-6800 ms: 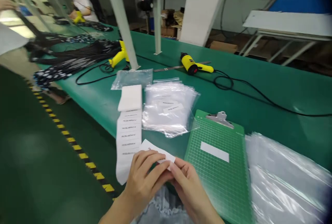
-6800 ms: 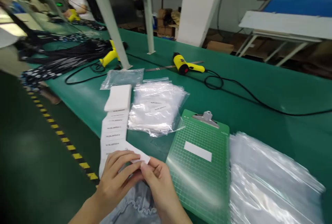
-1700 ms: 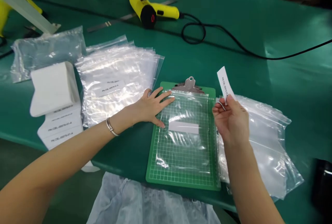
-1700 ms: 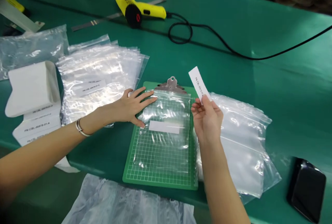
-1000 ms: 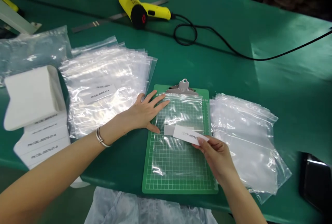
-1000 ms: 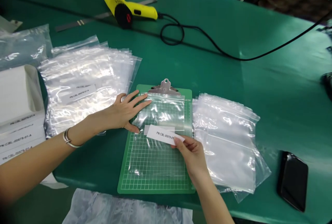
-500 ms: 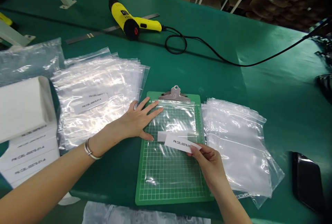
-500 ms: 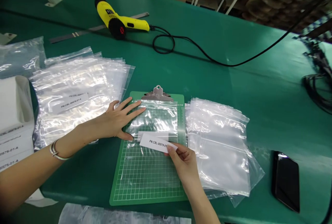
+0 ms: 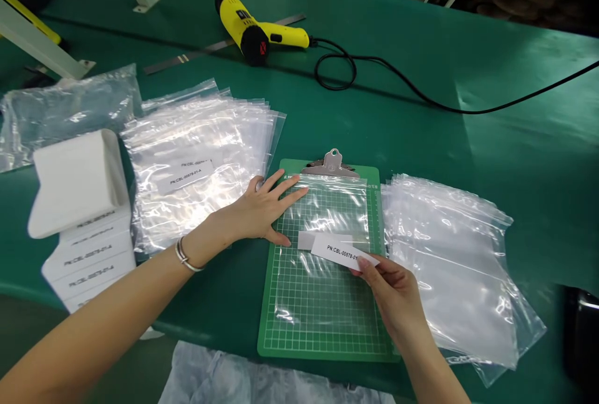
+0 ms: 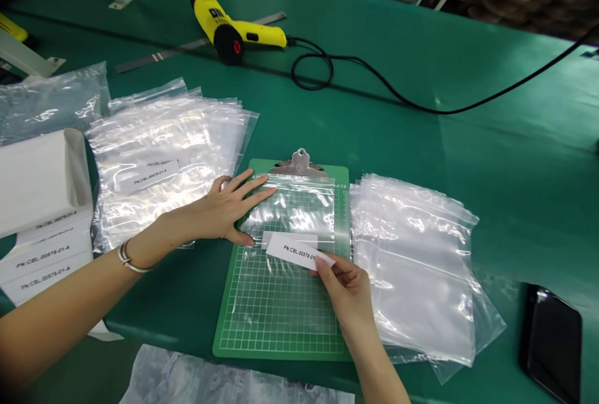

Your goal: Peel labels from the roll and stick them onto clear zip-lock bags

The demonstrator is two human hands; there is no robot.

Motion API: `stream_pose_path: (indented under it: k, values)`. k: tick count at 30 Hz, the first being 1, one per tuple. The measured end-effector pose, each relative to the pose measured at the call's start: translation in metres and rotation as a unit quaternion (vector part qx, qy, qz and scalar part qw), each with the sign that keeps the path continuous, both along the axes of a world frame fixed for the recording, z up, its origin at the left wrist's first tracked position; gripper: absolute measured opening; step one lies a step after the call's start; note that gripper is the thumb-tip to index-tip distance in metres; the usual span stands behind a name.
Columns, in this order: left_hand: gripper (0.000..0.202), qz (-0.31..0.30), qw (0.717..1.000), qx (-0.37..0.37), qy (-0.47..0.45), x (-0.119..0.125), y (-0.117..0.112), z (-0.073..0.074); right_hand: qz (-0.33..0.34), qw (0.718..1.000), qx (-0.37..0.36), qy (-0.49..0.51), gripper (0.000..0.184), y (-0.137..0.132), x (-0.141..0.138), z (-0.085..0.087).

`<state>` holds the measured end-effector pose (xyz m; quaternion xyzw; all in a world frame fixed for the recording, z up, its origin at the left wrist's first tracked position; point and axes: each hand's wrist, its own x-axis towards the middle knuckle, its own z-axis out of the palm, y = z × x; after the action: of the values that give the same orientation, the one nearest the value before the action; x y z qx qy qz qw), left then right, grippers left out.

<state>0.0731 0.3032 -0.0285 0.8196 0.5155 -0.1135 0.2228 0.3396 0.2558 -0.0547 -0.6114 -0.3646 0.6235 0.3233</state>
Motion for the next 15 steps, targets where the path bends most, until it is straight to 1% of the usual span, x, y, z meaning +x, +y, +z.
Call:
stream_pose_path:
  k: [4,9,15]
  values:
    - [0.102,-0.001,1.000,0.004,-0.008,-0.0013,0.0000,-0.0029,-0.001,1.000,0.011,-0.017,0.026,-0.0011,-0.0002,-0.0007]
    - [0.103,-0.003,1.000,0.004,-0.007,-0.0009,-0.0002,-0.0043,-0.008,1.000,0.013,-0.008,0.026,-0.0013,0.0001,-0.0020]
    - [0.101,-0.008,1.000,-0.005,-0.009,-0.0001,-0.0001,-0.0018,0.003,1.000,0.014,-0.013,0.027,-0.0010,0.0024,-0.0039]
